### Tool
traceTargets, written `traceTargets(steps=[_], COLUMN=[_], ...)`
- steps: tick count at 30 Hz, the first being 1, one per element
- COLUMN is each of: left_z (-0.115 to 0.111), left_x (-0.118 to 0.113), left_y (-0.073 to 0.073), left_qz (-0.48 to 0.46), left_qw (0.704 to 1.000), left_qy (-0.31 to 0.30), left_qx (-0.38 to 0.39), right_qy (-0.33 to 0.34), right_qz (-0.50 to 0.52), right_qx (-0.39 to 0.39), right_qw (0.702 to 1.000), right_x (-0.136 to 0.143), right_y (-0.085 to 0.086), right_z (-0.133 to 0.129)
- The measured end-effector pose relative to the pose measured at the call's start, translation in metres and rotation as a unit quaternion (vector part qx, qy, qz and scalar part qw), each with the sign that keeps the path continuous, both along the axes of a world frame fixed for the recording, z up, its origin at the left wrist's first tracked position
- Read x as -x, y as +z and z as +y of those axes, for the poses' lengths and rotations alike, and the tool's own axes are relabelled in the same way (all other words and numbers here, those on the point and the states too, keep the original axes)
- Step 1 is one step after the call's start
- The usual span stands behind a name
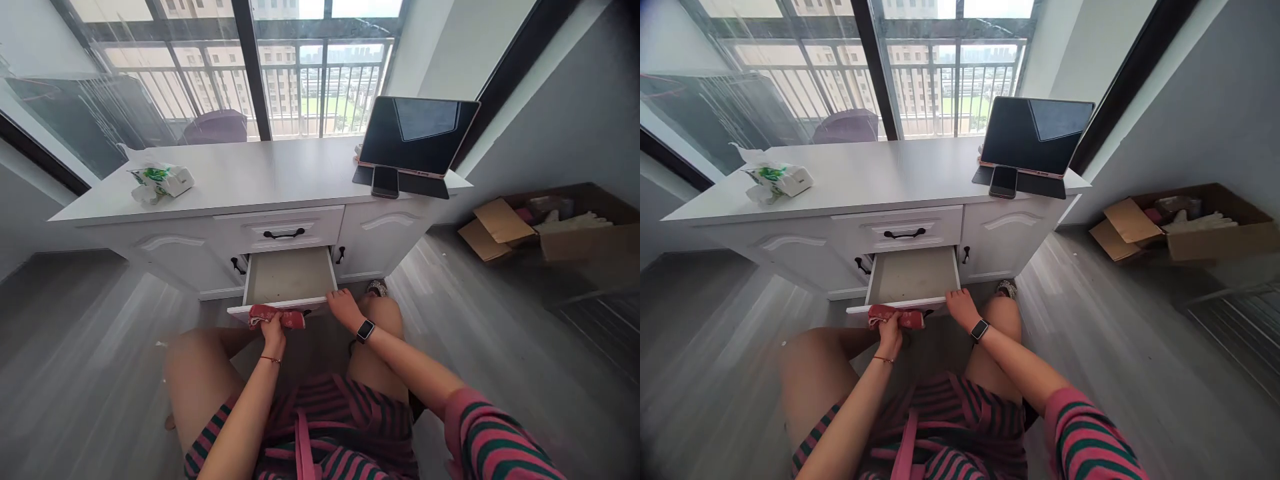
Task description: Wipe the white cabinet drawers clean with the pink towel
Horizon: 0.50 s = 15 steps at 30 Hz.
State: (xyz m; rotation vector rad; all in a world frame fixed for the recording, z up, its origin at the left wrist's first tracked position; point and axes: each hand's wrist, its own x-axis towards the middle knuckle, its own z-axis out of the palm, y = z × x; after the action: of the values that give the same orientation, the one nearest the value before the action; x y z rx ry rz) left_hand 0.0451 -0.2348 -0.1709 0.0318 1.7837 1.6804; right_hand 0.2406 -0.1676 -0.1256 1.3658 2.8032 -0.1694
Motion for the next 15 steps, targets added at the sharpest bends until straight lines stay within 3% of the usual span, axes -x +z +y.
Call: traceTargets(steps=[7, 15], left_z=[0.021, 0.034], left_x=[-0.081, -0.130], left_y=[-0.011, -0.021], left_qz=[-0.110, -0.181], left_qw=[0.990, 0.968], left_qy=[-0.083, -0.164], left_qx=[-0.036, -0.063], right_qy=[0.102, 0.126], right_qz=[-0.083, -0.111], right_qx=[0.005, 0.004], right_qw=[0.991, 0.986], right_x=[0.005, 0.007], right_y=[0.016, 0.027], right_z=[0.004, 0.005])
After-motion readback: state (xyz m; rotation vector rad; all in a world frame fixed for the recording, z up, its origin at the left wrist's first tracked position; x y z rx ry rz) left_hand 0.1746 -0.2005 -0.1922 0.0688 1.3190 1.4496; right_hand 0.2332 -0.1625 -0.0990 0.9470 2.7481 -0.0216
